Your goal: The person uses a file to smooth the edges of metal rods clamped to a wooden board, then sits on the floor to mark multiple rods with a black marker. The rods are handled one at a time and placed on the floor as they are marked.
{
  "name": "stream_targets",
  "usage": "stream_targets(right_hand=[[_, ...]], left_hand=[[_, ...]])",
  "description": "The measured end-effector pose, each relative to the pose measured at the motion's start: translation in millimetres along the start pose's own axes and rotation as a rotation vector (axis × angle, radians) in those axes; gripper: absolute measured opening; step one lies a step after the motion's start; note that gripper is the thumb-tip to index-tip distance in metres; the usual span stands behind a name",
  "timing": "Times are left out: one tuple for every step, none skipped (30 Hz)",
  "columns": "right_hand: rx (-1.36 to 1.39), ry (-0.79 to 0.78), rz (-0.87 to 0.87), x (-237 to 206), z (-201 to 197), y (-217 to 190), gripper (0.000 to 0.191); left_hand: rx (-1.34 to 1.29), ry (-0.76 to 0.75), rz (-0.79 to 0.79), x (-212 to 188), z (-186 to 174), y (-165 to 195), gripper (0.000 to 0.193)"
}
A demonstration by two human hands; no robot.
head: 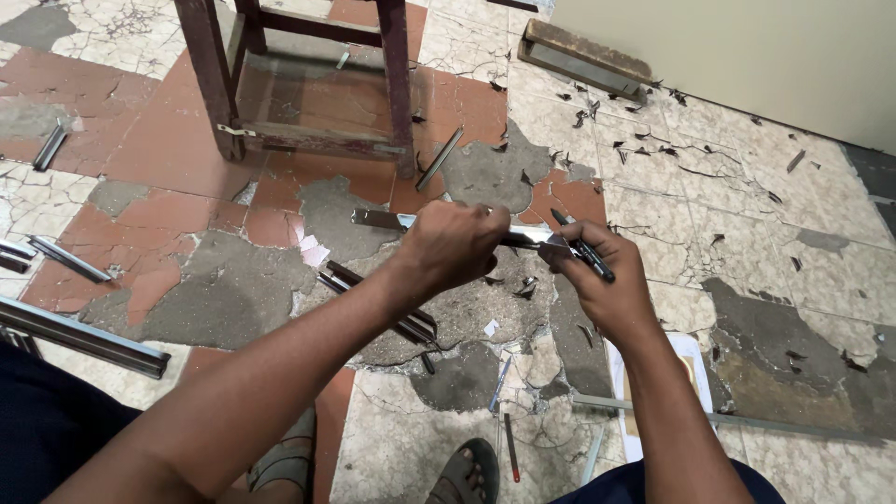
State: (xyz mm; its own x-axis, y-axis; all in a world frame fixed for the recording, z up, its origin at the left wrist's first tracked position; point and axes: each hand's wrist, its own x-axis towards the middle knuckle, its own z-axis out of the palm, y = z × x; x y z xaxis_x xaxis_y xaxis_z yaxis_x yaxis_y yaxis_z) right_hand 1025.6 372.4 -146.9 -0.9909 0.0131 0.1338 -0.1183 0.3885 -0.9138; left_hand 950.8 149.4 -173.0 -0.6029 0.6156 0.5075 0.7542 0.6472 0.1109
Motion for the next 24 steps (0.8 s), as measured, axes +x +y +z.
stream_targets(right_hand=[[0.013, -0.015, -0.002, 0, 0, 0, 0.012], [0.026, -0.029, -0.004, 0, 0, 1, 0.012], [0.039, -0.044, -0.003, 0, 0, 1, 0.012], [0.04, -0.038, 0.008, 0, 0, 0, 0.013], [0.04, -0.033, 0.017, 0, 1, 0, 0.014], [0.04, -0.029, 0.028, 0, 2, -1, 0.015], [0.053, -0.038, 0.029, 0, 3, -2, 0.016], [0.064, -0.047, 0.028, 0, 4, -3, 0.016], [0.076, -0.056, 0.026, 1, 5, -4, 0.016], [0.085, -0.048, 0.028, 1, 7, -4, 0.015], [0.094, -0.04, 0.034, 2, 7, -5, 0.015], [0.104, -0.033, 0.042, 3, 8, -6, 0.014], [0.109, -0.026, 0.038, 3, 8, -6, 0.014], [0.113, -0.019, 0.034, 3, 8, -7, 0.013], [0.117, -0.012, 0.029, 3, 7, -8, 0.013], [0.1, -0.011, 0.036, 3, 6, -9, 0.013], [0.082, -0.009, 0.043, 3, 5, -10, 0.013], [0.066, -0.006, 0.05, 3, 5, -11, 0.013], [0.063, -0.008, 0.042, 2, 4, -12, 0.013], [0.059, -0.009, 0.033, 2, 4, -13, 0.012], [0.056, -0.01, 0.024, 2, 5, -15, 0.012], [0.15, 0.006, 0.032, 1, 6, -16, 0.012], [0.244, 0.022, 0.041, 1, 8, -18, 0.013], [0.338, 0.039, 0.049, 1, 11, -20, 0.014]], left_hand=[[0.028, 0.067, 0.045, 1, 0, -1, 0.012], [0.056, 0.134, 0.091, 1, 0, -2, 0.014], [-0.037, 0.166, 0.083, 0, -1, -4, 0.011], [-0.131, 0.198, 0.075, -2, -3, -5, 0.008], [-0.223, 0.231, 0.067, -3, -4, -6, 0.007], [-0.219, 0.206, 0.037, -4, -5, -6, 0.007], [-0.215, 0.181, 0.006, -5, -6, -6, 0.008], [-0.21, 0.159, -0.024, -5, -6, -5, 0.009], [-0.198, 0.135, -0.046, -4, -6, -4, 0.007], [-0.187, 0.111, -0.066, -3, -6, -3, 0.005], [-0.178, 0.086, -0.088, -2, -5, -2, 0.004], [-0.169, 0.045, -0.096, 0, -5, -2, 0.005], [-0.16, 0.004, -0.104, 1, -5, -2, 0.007], [-0.151, -0.035, -0.112, 2, -5, -3, 0.01], [-0.182, -0.003, -0.11, 2, -6, -5, 0.008], [-0.213, 0.029, -0.108, 1, -7, -8, 0.008], [-0.245, 0.061, -0.104, -1, -8, -11, 0.01], [-0.291, 0.065, -0.112, -2, -9, -13, 0.01], [-0.338, 0.071, -0.119, -3, -10, -15, 0.009], [-0.384, 0.077, -0.124, -3, -11, -16, 0.009], [-0.397, 0.082, -0.149, -3, -11, -16, 0.01], [-0.412, 0.088, -0.175, -2, -11, -15, 0.012], [-0.426, 0.093, -0.201, -2, -11, -13, 0.013], [-0.488, 0.059, -0.28, -1, -11, -11, 0.007]])
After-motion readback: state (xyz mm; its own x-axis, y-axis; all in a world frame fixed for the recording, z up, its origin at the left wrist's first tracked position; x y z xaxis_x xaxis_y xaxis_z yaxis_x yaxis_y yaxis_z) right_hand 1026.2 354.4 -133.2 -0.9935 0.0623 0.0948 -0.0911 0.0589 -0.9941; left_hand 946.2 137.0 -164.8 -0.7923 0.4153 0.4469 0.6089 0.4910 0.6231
